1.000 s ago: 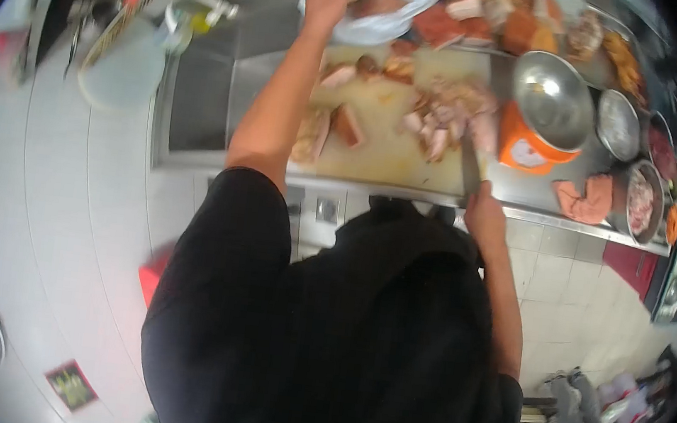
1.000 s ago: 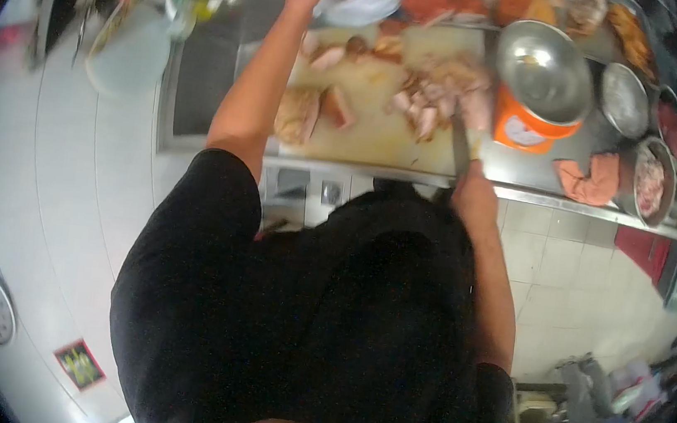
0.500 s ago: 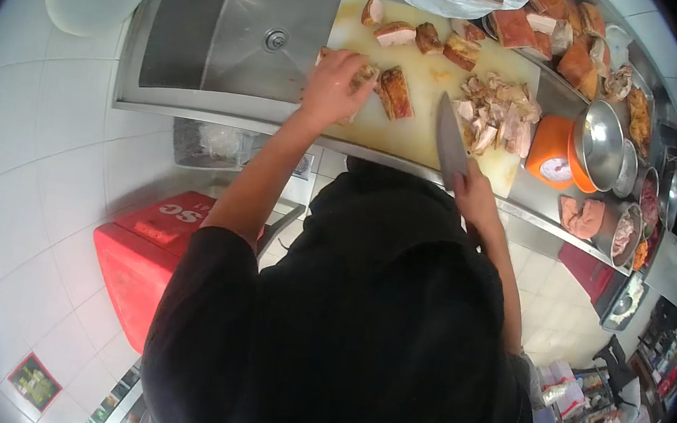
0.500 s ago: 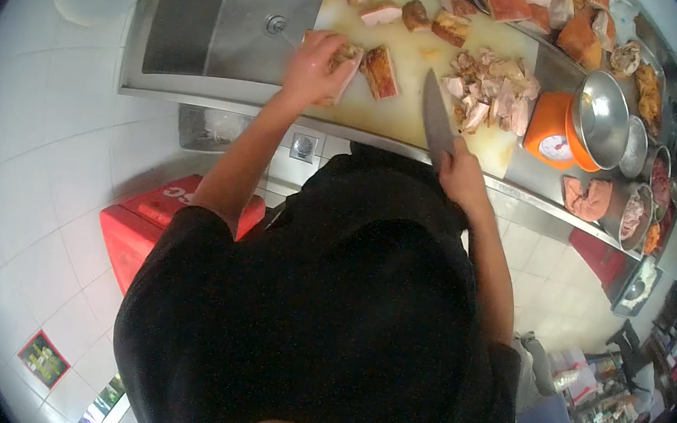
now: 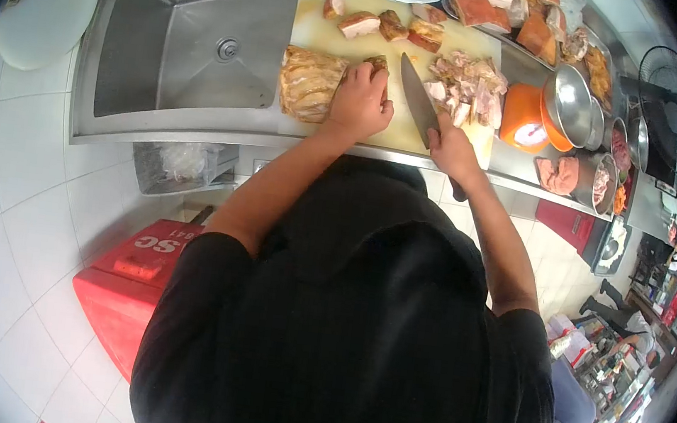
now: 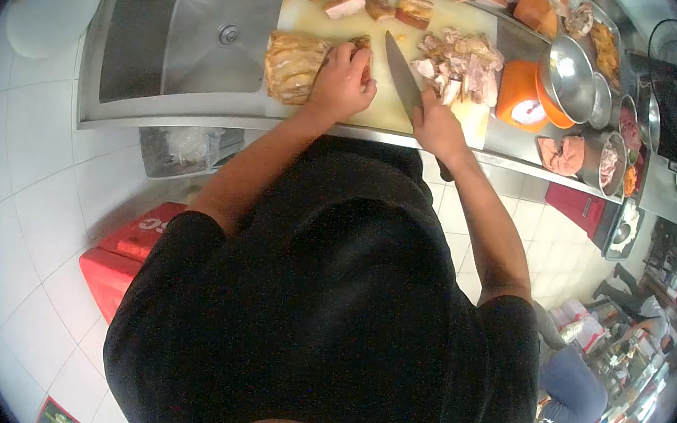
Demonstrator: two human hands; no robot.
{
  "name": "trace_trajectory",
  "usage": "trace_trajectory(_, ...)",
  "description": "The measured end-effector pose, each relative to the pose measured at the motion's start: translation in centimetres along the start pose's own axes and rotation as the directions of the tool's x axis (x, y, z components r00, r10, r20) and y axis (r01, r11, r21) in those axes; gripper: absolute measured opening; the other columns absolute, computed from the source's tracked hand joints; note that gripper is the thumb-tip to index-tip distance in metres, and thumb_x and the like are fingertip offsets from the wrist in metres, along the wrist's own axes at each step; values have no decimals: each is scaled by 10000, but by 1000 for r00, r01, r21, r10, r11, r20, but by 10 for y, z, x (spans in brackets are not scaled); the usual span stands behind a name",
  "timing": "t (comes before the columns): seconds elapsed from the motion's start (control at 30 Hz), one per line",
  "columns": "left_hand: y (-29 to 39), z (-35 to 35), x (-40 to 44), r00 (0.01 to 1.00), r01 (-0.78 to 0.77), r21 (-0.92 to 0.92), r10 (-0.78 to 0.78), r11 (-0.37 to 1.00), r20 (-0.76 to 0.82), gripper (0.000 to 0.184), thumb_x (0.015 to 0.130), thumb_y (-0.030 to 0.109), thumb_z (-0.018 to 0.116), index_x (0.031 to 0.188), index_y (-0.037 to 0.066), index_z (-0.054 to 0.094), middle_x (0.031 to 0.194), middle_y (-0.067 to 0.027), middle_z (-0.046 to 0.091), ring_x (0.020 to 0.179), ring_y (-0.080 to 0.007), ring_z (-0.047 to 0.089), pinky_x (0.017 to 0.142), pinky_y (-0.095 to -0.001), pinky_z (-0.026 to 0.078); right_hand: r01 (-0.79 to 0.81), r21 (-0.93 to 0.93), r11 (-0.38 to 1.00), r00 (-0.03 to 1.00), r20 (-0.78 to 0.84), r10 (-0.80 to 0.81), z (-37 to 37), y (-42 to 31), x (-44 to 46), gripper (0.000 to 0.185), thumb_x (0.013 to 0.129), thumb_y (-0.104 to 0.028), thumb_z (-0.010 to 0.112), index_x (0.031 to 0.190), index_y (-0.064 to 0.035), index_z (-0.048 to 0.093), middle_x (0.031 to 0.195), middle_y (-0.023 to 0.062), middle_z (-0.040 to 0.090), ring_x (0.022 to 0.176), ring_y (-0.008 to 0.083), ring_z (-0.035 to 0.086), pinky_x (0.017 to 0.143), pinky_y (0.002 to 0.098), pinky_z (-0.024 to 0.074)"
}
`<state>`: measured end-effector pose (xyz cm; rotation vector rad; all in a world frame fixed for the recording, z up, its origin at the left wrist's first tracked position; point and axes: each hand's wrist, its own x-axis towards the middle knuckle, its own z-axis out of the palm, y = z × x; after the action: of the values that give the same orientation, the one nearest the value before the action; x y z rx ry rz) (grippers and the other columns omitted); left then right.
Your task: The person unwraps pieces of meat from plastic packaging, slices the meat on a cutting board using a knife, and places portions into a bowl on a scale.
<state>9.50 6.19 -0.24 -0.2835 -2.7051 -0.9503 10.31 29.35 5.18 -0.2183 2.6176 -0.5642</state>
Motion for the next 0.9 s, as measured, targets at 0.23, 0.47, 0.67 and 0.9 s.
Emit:
trace_trajectory(0.23, -5, -7, -8, 930, -252, -244, 304, 936, 206, 506, 709, 59, 649, 1215, 68, 617, 1169, -157, 561, 1128, -374, 566, 946, -483, 493, -103, -3, 995, 992, -68, 102, 13, 22, -21, 243, 969, -163, 539, 1130, 8, 475, 866, 335, 673, 862, 511, 668, 788, 593, 523)
trace_trajectory(0.47, 3, -7, -5, 957, -231, -262, 267, 937, 111, 382, 794, 131, 693, 1164, 58, 642, 1180, -152, 589, 1107, -369, 585, 958, -467, 493, -28, 7, 1000, 982, -185, 29, 5, -6, -40, 191, 978, -139, 551, 1083, -8, 461, 741, 297, 664, 738, 505, 665, 695, 598, 520)
trace_trajectory(0.67, 2, 19, 2, 960, -236, -257, 266, 937, 90, 274, 835, 161, 711, 1083, 57, 665, 1089, -126, 608, 1059, -353, 589, 927, -468, 492, -44, -40, 998, 995, -93, 40, -1, -18, -48, 193, 986, -144, 576, 1068, -25, 449, 732, 285, 659, 736, 505, 655, 690, 606, 506)
trace_trajectory(0.9, -4, 31, 3, 953, -278, -177, 294, 944, 72, 190, 867, 176, 672, 1037, 89, 676, 1047, -106, 613, 1006, -321, 591, 875, -455, 478, -25, -139, 990, 999, 29, 29, -11, -18, -38, 179, 927, -89, 558, 1067, -23, 467, 797, 268, 690, 788, 463, 695, 717, 574, 540)
